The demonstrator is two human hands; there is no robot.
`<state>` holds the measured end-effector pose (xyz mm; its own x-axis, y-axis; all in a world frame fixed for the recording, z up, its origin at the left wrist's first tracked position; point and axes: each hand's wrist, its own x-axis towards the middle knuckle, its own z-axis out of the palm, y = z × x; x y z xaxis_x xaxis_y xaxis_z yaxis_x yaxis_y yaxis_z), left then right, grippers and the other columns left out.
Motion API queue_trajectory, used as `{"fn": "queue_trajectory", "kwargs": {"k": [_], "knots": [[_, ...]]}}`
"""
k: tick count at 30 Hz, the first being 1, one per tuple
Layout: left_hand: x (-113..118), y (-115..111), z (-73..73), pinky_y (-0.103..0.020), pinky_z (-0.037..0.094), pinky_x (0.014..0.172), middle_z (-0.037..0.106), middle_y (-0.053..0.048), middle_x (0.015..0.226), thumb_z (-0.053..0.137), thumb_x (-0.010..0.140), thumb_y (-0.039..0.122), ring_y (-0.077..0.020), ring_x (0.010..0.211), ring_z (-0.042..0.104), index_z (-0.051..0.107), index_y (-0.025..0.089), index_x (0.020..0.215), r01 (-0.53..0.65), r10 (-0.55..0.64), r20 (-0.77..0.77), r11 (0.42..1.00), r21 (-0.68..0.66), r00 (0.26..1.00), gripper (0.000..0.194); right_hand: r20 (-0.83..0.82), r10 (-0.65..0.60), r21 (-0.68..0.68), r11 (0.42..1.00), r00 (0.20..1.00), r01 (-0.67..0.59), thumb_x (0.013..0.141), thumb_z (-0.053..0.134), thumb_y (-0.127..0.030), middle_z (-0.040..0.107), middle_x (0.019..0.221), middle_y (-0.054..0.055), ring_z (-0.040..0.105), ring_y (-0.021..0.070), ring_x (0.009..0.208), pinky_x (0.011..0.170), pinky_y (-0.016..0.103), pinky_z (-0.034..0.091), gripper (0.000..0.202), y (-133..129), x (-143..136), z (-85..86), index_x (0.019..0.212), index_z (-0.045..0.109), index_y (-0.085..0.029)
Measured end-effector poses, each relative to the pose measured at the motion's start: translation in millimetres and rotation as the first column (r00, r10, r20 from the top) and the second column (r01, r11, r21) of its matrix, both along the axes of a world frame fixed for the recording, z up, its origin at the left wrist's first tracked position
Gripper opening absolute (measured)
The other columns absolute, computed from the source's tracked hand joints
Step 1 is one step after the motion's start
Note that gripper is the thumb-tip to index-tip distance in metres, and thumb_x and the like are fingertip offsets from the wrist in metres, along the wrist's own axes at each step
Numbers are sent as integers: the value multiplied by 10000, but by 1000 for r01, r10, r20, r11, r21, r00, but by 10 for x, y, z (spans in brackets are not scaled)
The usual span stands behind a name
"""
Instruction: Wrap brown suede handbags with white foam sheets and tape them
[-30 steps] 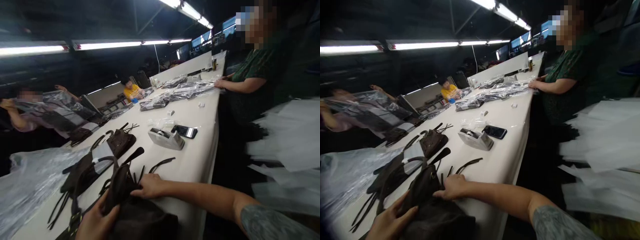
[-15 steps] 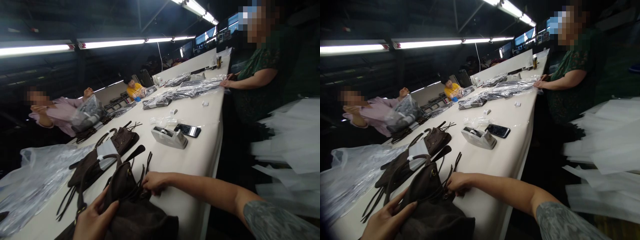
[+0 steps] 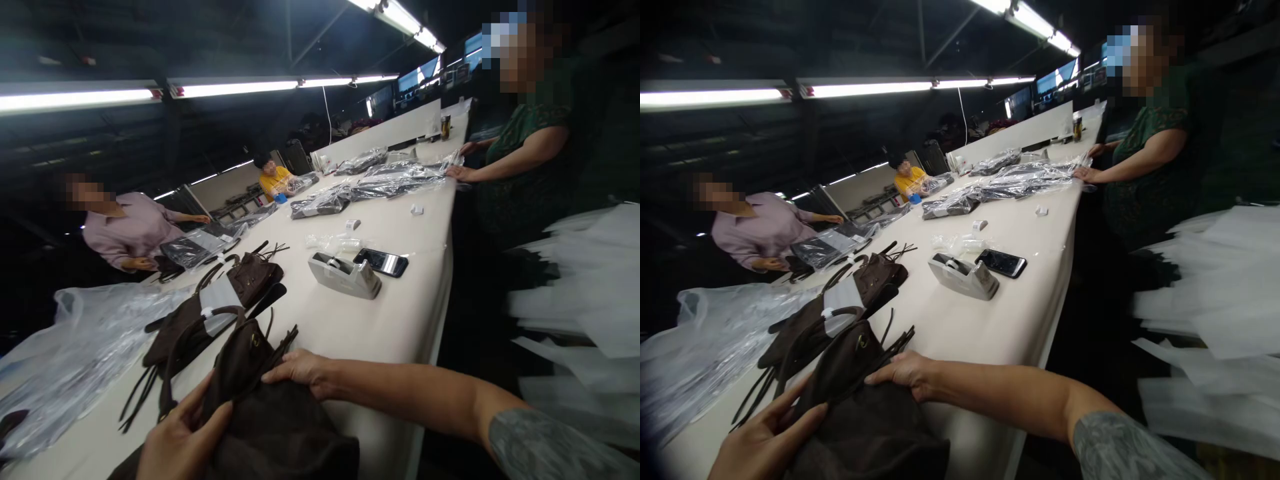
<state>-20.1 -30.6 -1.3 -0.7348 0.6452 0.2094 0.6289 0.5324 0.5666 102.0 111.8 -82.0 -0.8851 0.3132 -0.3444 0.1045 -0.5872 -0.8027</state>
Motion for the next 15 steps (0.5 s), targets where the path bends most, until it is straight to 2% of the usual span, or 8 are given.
{"fn": "queue_trajectory", "kwargs": {"k": [1,2,3,5,6,7,10,15], "knots": [[40,23,-8,-305,568,704,731,-20,790,604,668,452,-255,783,692,627,216,1180,12,-12,12,1000,-24,1000,564,-6,-77,165,983,997,77,700,627,-156,609,728,-4,607,139,654,610,249,492,101,4,-1,43,763,548,-164],[109,61,-21,-314,561,729,733,-24,823,589,680,446,-262,822,689,610,224,1204,21,-21,9,998,-59,1000,569,-16,-165,398,904,986,157,669,633,-147,622,744,-2,622,163,704,651,270,494,133,10,-2,76,764,543,-173],[200,114,-46,-333,553,750,733,-34,846,576,694,441,-275,854,685,588,230,1233,20,-22,-14,993,-113,1000,579,-31,-239,636,744,971,203,654,642,-158,640,766,5,634,191,751,682,289,492,157,15,-4,93,775,545,-181],[410,258,-143,-394,534,765,727,-74,839,550,726,432,-321,874,676,525,219,1304,-36,9,-106,966,-256,994,616,3,-290,927,360,957,106,706,621,-202,680,825,44,654,238,814,714,322,488,155,13,-13,75,851,568,-187],[506,338,-215,-420,523,763,722,-96,824,533,747,424,-343,871,671,489,201,1336,-68,26,-136,945,-319,990,631,66,-293,974,225,954,2,755,585,-211,694,848,71,664,250,820,712,333,490,156,9,-21,40,908,574,-184],[583,415,-299,-433,512,763,716,-115,814,508,770,409,-357,868,668,464,179,1353,-72,27,-127,930,-360,991,628,141,-292,984,144,946,-102,796,551,-211,702,866,99,674,259,816,700,340,494,176,4,-28,-6,967,571,-173],[678,568,-552,-377,489,795,714,-123,895,450,811,328,-321,922,661,481,167,1318,82,-62,70,938,-336,996,533,292,-283,956,74,914,-282,800,573,-224,703,901,157,684,293,835,685,358,504,288,13,-7,-156,1071,547,-129],[694,563,-713,-372,465,822,699,-146,1008,413,868,313,-320,1001,644,262,179,1444,124,-85,124,927,-353,989,610,302,-222,951,131,927,-279,755,625,-296,698,941,164,670,318,886,714,374,500,379,119,283,-148,1089,571,-126]]}}
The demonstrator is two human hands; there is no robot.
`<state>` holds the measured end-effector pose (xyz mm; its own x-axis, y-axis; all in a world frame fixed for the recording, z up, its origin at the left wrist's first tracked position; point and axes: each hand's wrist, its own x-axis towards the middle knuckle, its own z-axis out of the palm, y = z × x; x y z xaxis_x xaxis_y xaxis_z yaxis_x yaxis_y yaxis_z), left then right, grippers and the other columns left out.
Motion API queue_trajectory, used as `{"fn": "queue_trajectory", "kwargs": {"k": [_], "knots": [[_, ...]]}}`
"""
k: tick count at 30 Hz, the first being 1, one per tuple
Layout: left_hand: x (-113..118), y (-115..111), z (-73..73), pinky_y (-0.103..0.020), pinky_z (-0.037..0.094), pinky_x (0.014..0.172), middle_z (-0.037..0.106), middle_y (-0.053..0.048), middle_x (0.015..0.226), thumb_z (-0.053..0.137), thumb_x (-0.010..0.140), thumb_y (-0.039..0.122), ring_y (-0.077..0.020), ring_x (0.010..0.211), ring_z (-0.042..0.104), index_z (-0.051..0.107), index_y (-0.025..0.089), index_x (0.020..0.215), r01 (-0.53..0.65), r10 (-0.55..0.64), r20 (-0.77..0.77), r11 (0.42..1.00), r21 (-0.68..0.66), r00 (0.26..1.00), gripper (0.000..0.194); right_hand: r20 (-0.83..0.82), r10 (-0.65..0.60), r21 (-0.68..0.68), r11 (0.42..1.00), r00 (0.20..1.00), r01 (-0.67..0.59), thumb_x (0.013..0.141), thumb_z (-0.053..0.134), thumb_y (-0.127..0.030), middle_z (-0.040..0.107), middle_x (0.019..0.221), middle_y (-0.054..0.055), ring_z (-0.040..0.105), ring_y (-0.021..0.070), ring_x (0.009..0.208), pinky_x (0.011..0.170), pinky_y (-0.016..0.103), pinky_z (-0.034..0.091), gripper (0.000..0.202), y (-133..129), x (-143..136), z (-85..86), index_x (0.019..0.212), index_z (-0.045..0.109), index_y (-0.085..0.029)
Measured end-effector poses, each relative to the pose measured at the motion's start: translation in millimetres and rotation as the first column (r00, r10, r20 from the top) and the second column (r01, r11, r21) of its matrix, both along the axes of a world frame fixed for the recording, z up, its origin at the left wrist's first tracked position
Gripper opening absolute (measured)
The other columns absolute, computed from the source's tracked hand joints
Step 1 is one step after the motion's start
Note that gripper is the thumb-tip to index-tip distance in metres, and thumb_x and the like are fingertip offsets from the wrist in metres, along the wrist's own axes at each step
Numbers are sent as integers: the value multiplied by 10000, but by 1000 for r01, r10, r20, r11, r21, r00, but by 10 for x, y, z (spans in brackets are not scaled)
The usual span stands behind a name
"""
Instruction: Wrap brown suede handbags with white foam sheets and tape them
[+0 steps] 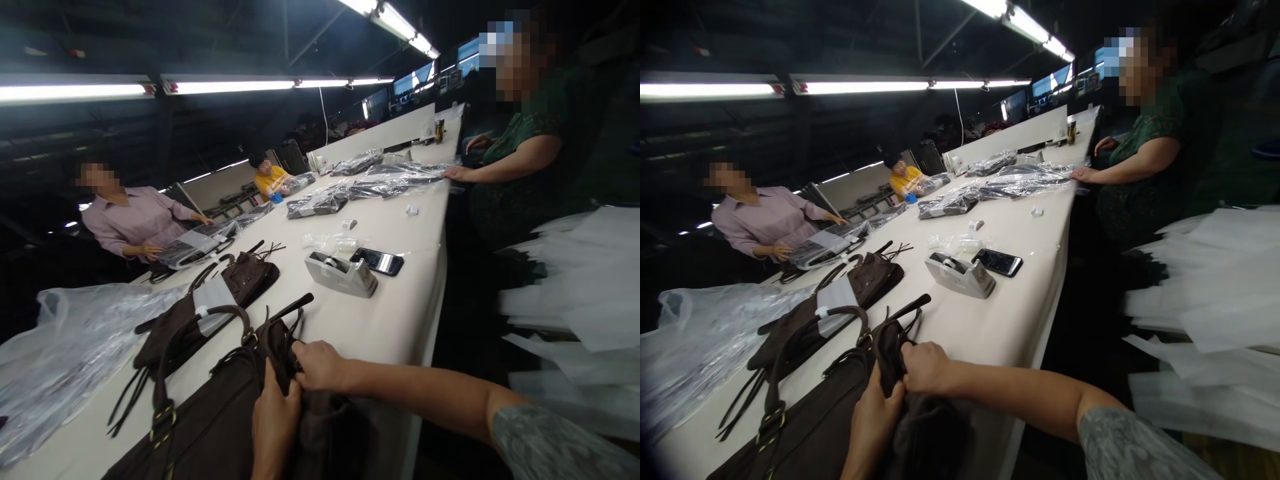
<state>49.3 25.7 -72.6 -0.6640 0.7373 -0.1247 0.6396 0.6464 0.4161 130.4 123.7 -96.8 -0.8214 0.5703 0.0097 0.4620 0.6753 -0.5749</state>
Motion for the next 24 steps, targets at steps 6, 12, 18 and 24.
{"fn": "queue_trajectory", "kwargs": {"k": [6,12,18,24], "knots": [[91,1,22,-395,452,862,659,-213,1104,391,889,310,-333,1057,623,169,115,1473,10,-10,-19,1000,-29,1000,655,-339,-164,108,971,926,212,881,492,-324,645,1090,74,634,206,917,830,316,449,241,259,204,241,995,671,-211],[40,-16,2,-378,454,799,682,-182,1049,368,883,329,-333,982,647,226,135,1462,-18,18,-12,1000,8,1000,627,-186,-53,-73,997,981,40,651,696,-326,696,810,51,623,236,821,670,288,423,202,553,-259,148,802,736,-200],[0,-44,-56,-358,441,797,680,-148,1086,382,869,298,-319,998,641,258,181,1456,-10,10,0,998,54,1000,611,-287,-16,-186,982,958,-39,655,697,-284,666,705,-10,586,152,694,584,228,364,177,661,-448,-42,794,734,-181],[-17,-43,-27,-340,441,811,667,-133,1136,404,869,300,-305,1053,623,278,183,1450,-26,21,51,995,94,998,606,-360,-21,-352,929,933,-115,673,715,-205,674,772,-10,590,128,729,633,195,414,317,751,-476,-168,983,736,-139]]}}
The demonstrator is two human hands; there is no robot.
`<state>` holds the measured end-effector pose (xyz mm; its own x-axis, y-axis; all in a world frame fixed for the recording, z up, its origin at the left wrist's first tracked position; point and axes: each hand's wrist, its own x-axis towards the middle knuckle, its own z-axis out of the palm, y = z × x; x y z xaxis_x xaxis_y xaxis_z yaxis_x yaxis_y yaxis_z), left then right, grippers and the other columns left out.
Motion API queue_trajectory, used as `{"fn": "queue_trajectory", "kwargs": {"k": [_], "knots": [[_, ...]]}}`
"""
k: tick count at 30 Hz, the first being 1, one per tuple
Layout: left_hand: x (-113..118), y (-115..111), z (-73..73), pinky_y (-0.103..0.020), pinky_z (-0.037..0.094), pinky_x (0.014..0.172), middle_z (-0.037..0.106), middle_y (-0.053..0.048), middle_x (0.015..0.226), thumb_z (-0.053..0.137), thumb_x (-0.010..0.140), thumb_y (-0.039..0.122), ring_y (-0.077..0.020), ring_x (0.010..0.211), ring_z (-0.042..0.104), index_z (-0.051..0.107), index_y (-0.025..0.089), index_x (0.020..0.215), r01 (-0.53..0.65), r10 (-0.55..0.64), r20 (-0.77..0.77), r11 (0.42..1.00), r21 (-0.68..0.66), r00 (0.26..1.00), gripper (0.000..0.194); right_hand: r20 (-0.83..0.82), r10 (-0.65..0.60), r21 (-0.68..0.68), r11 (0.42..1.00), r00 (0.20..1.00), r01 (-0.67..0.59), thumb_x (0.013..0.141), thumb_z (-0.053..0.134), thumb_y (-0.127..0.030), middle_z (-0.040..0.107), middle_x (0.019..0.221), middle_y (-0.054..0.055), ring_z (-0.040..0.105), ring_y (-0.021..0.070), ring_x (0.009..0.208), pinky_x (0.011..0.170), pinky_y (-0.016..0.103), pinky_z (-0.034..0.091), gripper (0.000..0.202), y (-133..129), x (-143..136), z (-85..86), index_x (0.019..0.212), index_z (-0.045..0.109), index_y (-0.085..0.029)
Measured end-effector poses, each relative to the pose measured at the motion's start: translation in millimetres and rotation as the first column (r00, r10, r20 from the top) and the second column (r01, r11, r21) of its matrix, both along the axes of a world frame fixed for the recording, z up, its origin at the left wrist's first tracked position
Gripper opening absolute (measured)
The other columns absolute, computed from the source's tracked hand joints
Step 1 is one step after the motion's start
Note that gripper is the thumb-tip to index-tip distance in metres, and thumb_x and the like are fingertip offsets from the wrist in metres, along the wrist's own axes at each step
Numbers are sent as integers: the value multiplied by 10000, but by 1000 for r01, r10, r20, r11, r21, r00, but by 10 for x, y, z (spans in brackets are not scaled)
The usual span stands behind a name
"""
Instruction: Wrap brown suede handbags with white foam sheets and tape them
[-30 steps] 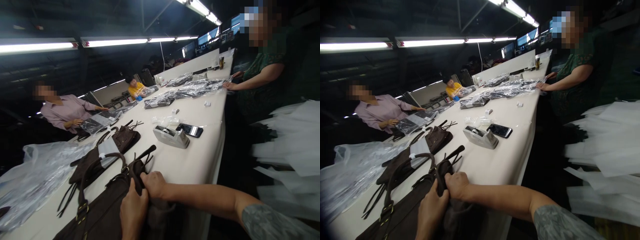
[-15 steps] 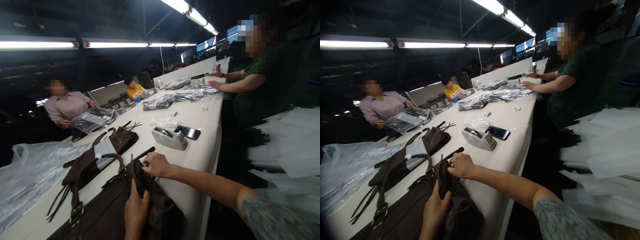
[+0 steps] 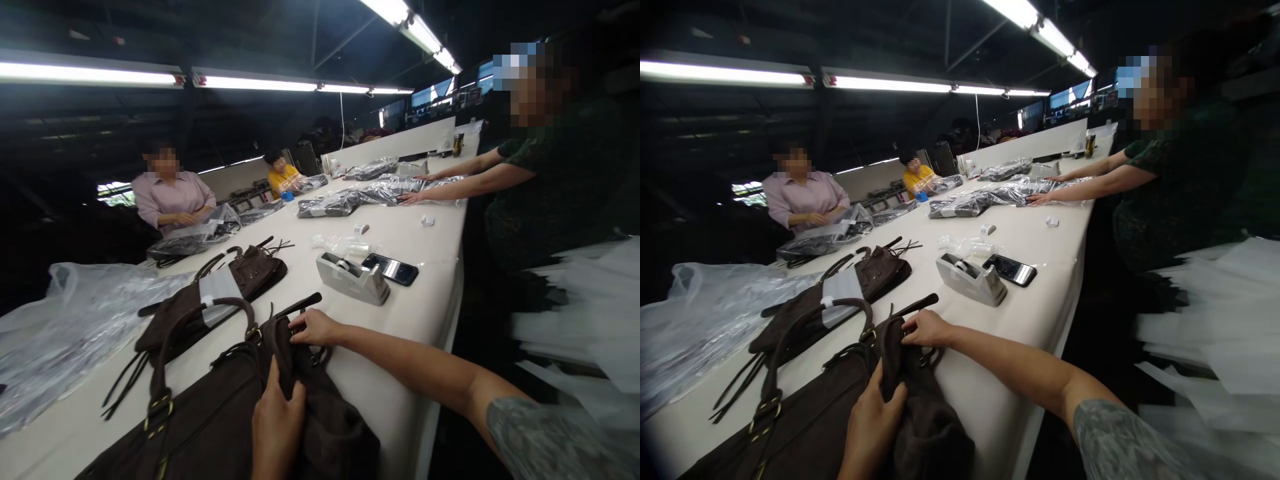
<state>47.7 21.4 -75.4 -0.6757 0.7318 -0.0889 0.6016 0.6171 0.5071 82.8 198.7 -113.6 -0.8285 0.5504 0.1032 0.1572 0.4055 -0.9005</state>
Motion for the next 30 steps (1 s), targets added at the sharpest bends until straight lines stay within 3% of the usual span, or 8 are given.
{"fn": "queue_trajectory", "kwargs": {"k": [9,15,22,26,30], "knots": [[-16,-15,-23,-308,439,751,698,-94,1041,421,850,304,-284,961,651,339,204,1420,-12,12,0,998,56,1000,585,-77,59,-162,984,995,-71,613,660,-65,583,637,-47,498,80,597,575,188,386,244,80,-110,10,846,711,-118],[3,-12,36,-297,439,758,702,-67,1024,439,829,311,-270,949,650,374,212,1401,-30,24,63,995,100,998,584,-112,91,-254,960,990,-117,641,653,-87,615,713,-27,532,78,624,623,194,438,238,89,-128,-3,878,664,-108],[-25,-13,-6,-305,444,740,704,-83,1012,437,829,329,-276,918,656,379,194,1400,-40,37,31,994,100,999,590,-108,18,-98,995,994,-28,581,702,-96,593,737,-42,510,93,648,612,208,400,328,-30,-157,-68,895,626,-151],[-19,-18,2,-311,438,768,697,-88,1037,422,833,320,-280,956,645,355,198,1412,-36,30,53,994,107,998,596,-105,0,-45,999,994,-4,591,735,-163,612,762,-33,533,108,668,627,219,410,321,-89,-140,-47,892,624,-166],[-1,-13,30,-315,435,773,697,-93,1025,427,830,327,-287,961,641,364,190,1407,-39,34,46,994,100,998,597,-131,-63,-9,998,989,62,647,666,-123,624,783,-21,540,114,717,682,227,415,230,-102,-142,-35,871,634,-168]]}}
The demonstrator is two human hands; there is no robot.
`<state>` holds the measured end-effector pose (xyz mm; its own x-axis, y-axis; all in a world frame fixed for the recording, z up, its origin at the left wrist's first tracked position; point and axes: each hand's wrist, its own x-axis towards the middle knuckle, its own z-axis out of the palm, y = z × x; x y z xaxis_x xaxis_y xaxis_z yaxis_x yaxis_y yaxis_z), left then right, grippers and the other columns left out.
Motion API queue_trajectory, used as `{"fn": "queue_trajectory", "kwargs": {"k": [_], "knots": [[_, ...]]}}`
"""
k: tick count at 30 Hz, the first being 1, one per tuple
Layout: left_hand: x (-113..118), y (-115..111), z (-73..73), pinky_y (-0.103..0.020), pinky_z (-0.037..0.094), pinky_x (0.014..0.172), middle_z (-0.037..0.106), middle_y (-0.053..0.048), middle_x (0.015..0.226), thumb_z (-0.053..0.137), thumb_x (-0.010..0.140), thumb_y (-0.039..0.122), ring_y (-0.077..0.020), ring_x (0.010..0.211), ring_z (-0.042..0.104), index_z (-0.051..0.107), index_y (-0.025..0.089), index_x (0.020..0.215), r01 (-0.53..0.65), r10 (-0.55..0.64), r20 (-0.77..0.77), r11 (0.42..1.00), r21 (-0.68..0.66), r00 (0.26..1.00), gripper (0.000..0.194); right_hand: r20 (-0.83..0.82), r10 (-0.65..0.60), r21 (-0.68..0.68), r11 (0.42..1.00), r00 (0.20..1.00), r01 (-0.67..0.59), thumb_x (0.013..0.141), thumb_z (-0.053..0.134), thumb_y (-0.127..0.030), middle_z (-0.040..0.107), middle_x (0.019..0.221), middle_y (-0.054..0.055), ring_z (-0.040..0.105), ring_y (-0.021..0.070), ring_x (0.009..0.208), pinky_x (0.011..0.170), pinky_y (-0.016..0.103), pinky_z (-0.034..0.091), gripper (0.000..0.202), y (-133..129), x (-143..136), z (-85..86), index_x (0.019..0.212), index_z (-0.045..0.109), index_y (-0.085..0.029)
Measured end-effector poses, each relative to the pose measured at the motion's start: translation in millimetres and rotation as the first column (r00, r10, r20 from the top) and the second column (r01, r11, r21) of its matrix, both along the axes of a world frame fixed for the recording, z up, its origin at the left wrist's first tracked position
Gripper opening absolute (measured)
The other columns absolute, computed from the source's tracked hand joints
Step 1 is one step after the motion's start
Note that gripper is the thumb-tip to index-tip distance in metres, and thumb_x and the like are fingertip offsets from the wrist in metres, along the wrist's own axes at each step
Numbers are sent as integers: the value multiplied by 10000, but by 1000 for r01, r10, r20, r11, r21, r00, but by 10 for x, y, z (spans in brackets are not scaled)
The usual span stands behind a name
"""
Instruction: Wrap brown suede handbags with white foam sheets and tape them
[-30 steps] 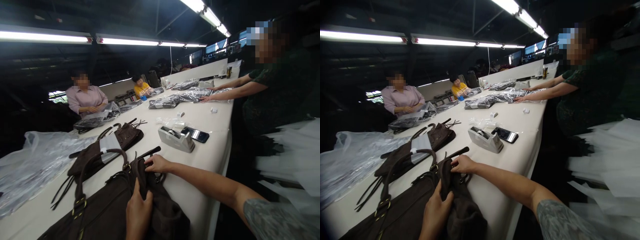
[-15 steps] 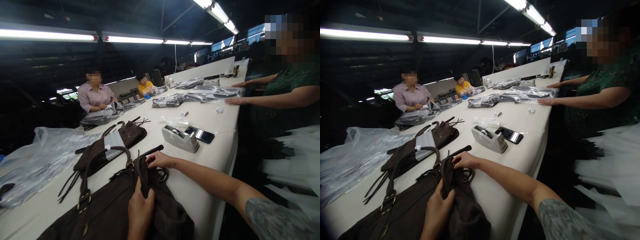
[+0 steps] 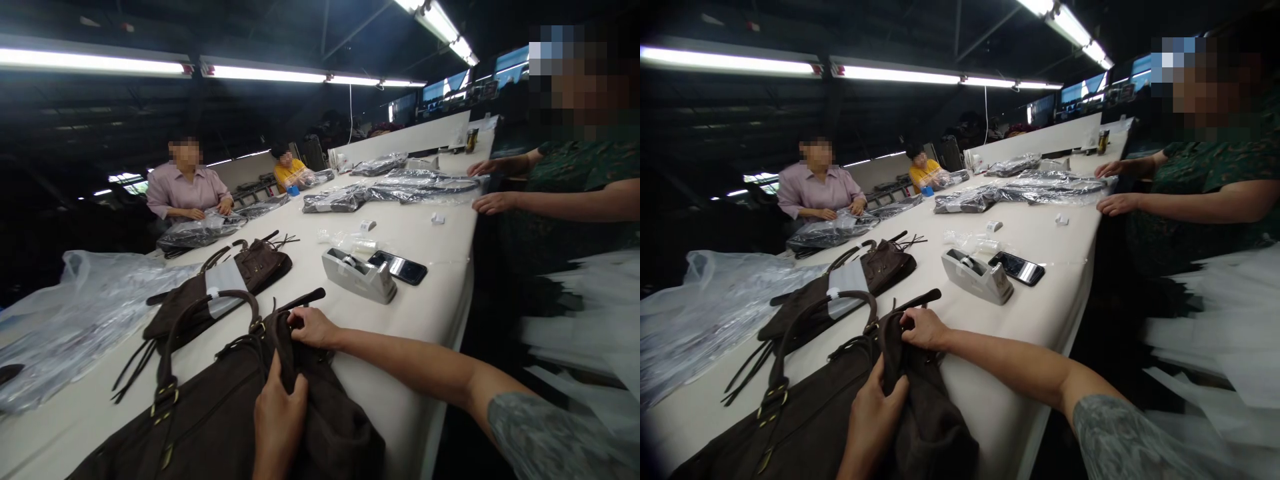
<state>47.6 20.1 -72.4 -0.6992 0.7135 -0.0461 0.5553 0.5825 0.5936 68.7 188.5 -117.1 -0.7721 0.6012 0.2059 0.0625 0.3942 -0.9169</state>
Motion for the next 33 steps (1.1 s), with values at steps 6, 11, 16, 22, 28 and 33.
{"fn": "queue_trajectory", "kwargs": {"k": [6,11,16,22,28,33], "knots": [[-2,5,-2,-305,438,754,702,-64,982,434,828,323,-272,922,650,371,223,1403,7,-7,11,999,35,1000,587,15,49,-6,999,999,-49,605,748,-208,641,779,-15,559,117,695,627,213,425,286,45,-45,-26,868,647,-158],[-2,2,-8,-325,442,809,693,-88,1041,437,824,297,-283,963,643,362,227,1412,4,-5,28,999,51,1000,597,9,36,37,999,999,-36,630,727,-194,633,780,-17,557,104,668,627,205,433,291,1,-16,-14,902,630,-160],[-11,9,-19,-331,445,842,690,-92,1058,445,829,290,-279,992,639,352,227,1419,1,-3,34,998,58,999,600,1,24,119,993,1000,-24,678,694,-200,617,742,-30,563,100,649,634,198,441,259,-85,17,22,919,605,-169],[-51,8,-73,-331,453,839,693,-86,1059,467,824,275,-276,988,643,370,239,1409,1,-2,22,998,59,1000,594,10,-5,295,955,1000,2,702,594,-90,654,842,29,593,158,771,763,263,455,257,-53,-1,19,952,612,-146],[-57,31,-101,-331,454,813,683,-110,1093,470,827,272,-286,987,644,356,206,1417,7,-6,-38,1000,24,999,605,70,132,375,915,989,-148,721,546,-4,694,962,34,620,156,964,918,234,417,232,202,-142,188,847,656,-164],[-88,78,-65,-333,452,810,695,-101,1057,471,818,249,-289,982,646,356,211,1416,-3,3,-87,1000,-8,996,610,113,-76,244,969,991,47,782,554,-108,679,1014,152,604,277,1055,960,416,402,202,66,-213,296,972,624,-125]]}}
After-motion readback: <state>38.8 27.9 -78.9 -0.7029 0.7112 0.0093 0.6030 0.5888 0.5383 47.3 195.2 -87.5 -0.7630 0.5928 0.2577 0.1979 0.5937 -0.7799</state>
